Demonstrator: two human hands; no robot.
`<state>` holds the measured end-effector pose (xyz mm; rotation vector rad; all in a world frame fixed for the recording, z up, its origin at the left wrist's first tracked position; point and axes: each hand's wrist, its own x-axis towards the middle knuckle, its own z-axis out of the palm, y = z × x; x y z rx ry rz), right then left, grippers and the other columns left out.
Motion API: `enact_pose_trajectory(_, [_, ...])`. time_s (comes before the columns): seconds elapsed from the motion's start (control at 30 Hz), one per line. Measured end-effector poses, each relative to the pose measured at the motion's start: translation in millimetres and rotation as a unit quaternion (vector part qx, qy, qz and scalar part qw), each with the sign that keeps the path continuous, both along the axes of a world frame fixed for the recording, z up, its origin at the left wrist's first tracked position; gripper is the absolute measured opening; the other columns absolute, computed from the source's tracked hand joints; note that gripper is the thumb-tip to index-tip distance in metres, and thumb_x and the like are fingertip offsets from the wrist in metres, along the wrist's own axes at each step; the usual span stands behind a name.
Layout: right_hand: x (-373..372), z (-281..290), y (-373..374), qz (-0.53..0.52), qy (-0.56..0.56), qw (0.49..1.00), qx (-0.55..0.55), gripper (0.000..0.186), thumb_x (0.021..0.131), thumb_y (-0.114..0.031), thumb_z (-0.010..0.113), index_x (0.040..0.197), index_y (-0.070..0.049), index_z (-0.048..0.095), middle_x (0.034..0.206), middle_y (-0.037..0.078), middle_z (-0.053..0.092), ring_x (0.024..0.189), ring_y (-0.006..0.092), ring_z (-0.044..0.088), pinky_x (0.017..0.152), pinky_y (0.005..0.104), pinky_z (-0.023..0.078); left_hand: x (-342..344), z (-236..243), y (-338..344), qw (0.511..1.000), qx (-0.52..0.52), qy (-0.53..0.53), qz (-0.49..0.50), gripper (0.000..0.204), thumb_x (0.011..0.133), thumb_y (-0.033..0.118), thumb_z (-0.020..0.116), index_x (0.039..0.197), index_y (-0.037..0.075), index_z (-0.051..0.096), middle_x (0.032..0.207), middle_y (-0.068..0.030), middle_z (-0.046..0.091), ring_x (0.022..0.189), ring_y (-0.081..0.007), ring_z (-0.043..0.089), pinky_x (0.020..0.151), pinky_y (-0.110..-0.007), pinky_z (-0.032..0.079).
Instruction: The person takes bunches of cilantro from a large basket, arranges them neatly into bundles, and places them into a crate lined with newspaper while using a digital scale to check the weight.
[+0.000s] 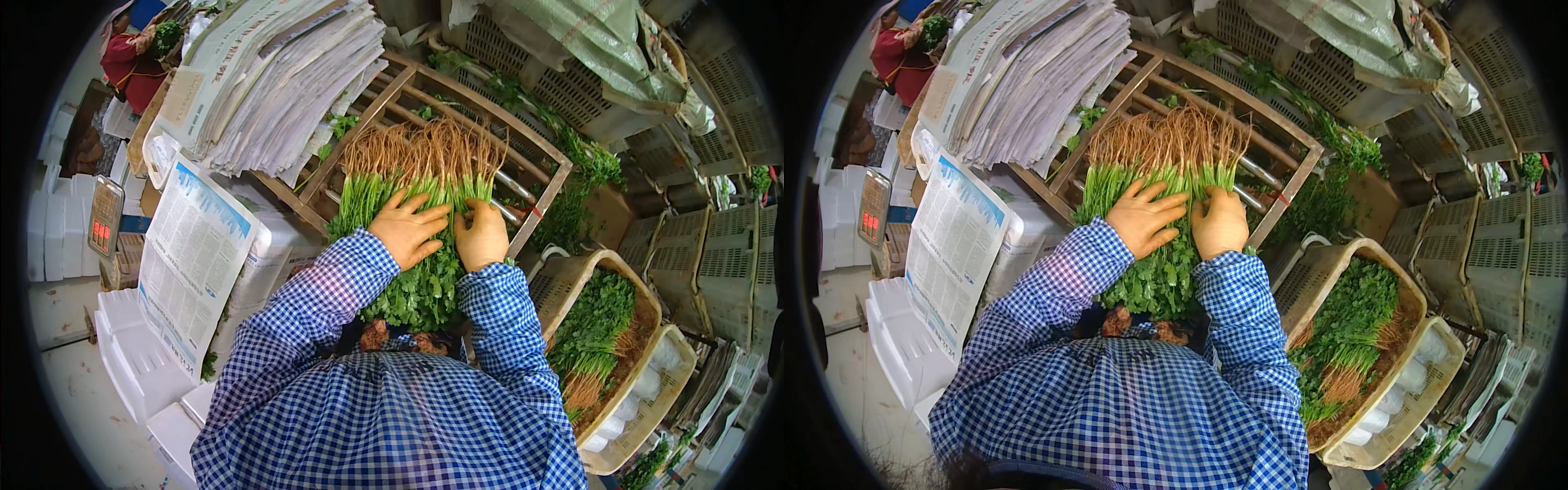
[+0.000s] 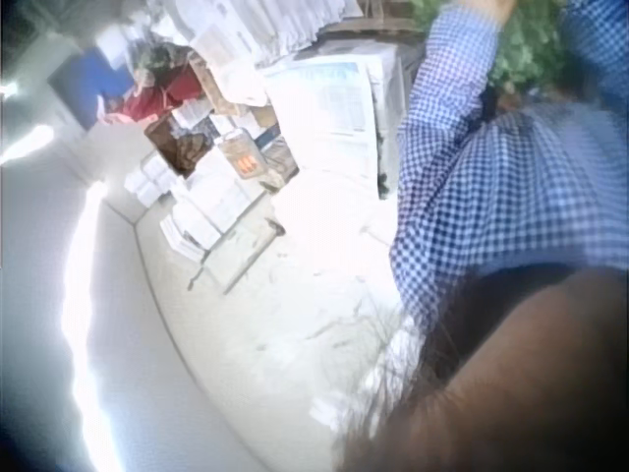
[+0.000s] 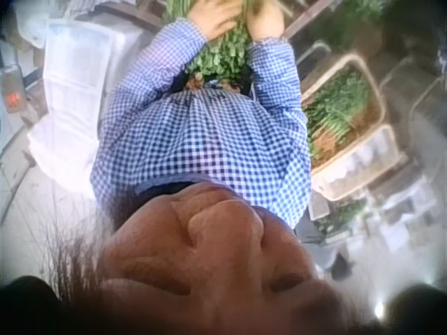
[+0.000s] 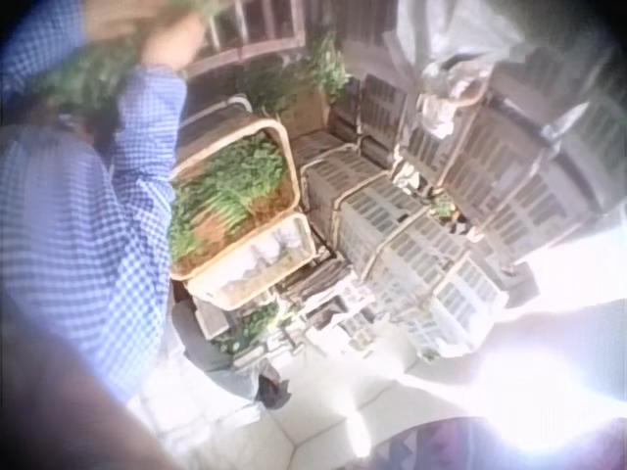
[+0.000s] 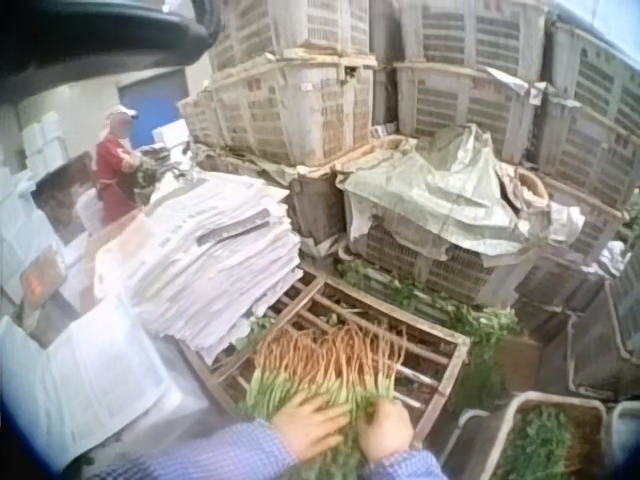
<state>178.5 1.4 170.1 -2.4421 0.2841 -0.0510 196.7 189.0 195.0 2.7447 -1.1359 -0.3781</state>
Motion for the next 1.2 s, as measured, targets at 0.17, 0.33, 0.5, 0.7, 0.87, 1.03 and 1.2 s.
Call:
enact_pose_trajectory(0.17, [-2, 20, -35, 0.028, -0.005, 0.980, 0.195, 0.044, 0.092, -0.026, 0.072, 0.130, -0.004, 0.064, 0.109, 0.016, 0.073, 0.089, 0.0242, 0.073, 0.077, 0.0345, 0.057, -1, 14, 18, 0.998, -0.055, -0.015, -0.034, 0.053, 0.102, 0.044, 0.053, 0.146, 0.016, 0.052, 0.161, -0.0050, 0.039, 0.148, -0.0356, 0.035, 0.125, -0.057, 0.019])
enact_pose_trajectory(0.33, [-28, 3, -93, -0.086, -0.061, 0.948, 0.301, 0.042, 0.100, -0.021, 0.068, 0.135, 0.000, 0.060, 0.109, 0.009, 0.071, 0.088, 0.0133, 0.065, 0.075, 0.0274, 0.054, -11, 47, 87, 0.928, -0.311, -0.155, 0.133, 0.056, 0.100, 0.039, 0.058, 0.146, 0.008, 0.052, 0.148, -0.0207, 0.052, 0.139, -0.0362, 0.047, 0.118, -0.051, 0.034])
enact_pose_trajectory(0.5, [-24, -9, -90, -0.110, 0.045, 0.956, 0.268, 0.049, 0.102, -0.035, 0.065, 0.137, -0.001, 0.058, 0.105, 0.007, 0.070, 0.087, 0.0125, 0.065, 0.078, 0.0243, 0.054, -15, -5, 145, 0.748, -0.356, 0.101, 0.551, 0.075, 0.100, 0.048, 0.057, 0.156, 0.005, 0.032, 0.157, -0.0246, 0.039, 0.145, -0.0390, 0.039, 0.120, -0.049, 0.032])
enact_pose_trajectory(0.7, [0, 26, -19, 0.139, 0.178, 0.968, -0.105, 0.083, 0.093, -0.051, 0.068, 0.155, -0.004, 0.036, 0.127, 0.028, 0.063, 0.112, 0.0387, 0.066, 0.093, 0.0473, 0.055, -25, -11, 53, 0.872, -0.157, 0.132, 0.445, 0.103, 0.091, 0.050, 0.069, 0.161, 0.005, 0.009, 0.162, -0.0275, 0.026, 0.148, -0.0401, 0.032, 0.122, -0.045, 0.031])
enact_pose_trajectory(0.87, [35, 68, 0, 0.209, -0.056, 0.968, -0.126, 0.072, 0.087, -0.045, 0.076, 0.140, -0.002, 0.055, 0.130, 0.024, 0.064, 0.111, 0.0365, 0.067, 0.092, 0.0449, 0.056, -29, -26, 63, 0.855, -0.202, 0.117, 0.464, 0.110, 0.084, 0.044, 0.079, 0.160, 0.002, 0.012, 0.160, -0.0280, 0.029, 0.146, -0.0421, 0.034, 0.122, -0.045, 0.033])
enact_pose_trajectory(1.03, [83, 60, 71, 0.295, -0.074, 0.936, -0.177, 0.051, 0.086, -0.041, 0.077, 0.123, -0.007, 0.069, 0.131, 0.018, 0.065, 0.131, 0.0362, 0.055, 0.116, 0.0510, 0.037, -25, -23, 63, 0.861, -0.212, 0.123, 0.446, 0.111, 0.085, 0.044, 0.079, 0.161, 0.004, 0.009, 0.163, -0.0259, 0.024, 0.149, -0.0387, 0.032, 0.124, -0.041, 0.029])
enact_pose_trajectory(1.2, [96, 41, 83, 0.316, -0.069, 0.937, -0.132, 0.018, 0.092, -0.023, 0.070, 0.087, -0.005, 0.073, 0.112, 0.013, 0.073, 0.124, 0.0304, 0.061, 0.124, 0.0514, 0.025, -30, -23, 68, 0.857, -0.215, 0.122, 0.452, 0.113, 0.085, 0.047, 0.079, 0.161, 0.003, 0.008, 0.163, -0.0260, 0.024, 0.149, -0.0389, 0.031, 0.124, -0.041, 0.028])
